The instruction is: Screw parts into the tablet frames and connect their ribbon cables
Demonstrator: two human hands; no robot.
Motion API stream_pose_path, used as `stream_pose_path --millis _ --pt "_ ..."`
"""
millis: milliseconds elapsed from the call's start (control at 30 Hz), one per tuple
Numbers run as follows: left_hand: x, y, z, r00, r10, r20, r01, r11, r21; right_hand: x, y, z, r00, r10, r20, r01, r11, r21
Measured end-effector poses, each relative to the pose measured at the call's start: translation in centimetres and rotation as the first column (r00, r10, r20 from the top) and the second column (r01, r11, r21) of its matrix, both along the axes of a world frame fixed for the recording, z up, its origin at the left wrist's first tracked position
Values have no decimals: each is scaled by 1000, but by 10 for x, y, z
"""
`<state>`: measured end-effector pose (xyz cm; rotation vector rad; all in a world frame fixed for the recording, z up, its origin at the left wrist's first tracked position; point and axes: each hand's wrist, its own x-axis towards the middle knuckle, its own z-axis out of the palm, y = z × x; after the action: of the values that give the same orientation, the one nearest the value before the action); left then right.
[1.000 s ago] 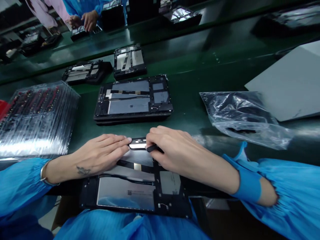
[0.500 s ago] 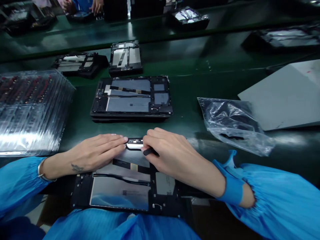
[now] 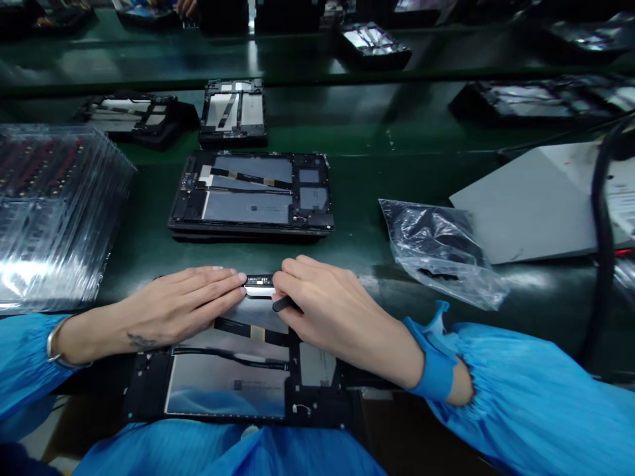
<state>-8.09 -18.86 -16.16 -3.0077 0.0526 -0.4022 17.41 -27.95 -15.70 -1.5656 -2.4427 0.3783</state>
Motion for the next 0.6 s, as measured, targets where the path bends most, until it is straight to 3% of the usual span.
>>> stream_pose_path --millis 400,600 --pt "6 2 5 1000 -25 -18 24 1000 -15 -1 1 3 996 37 78 -38 999 13" --pt "16 1 9 995 10 -100 -9 1000 14 -2 2 4 987 64 149 -69 997 29"
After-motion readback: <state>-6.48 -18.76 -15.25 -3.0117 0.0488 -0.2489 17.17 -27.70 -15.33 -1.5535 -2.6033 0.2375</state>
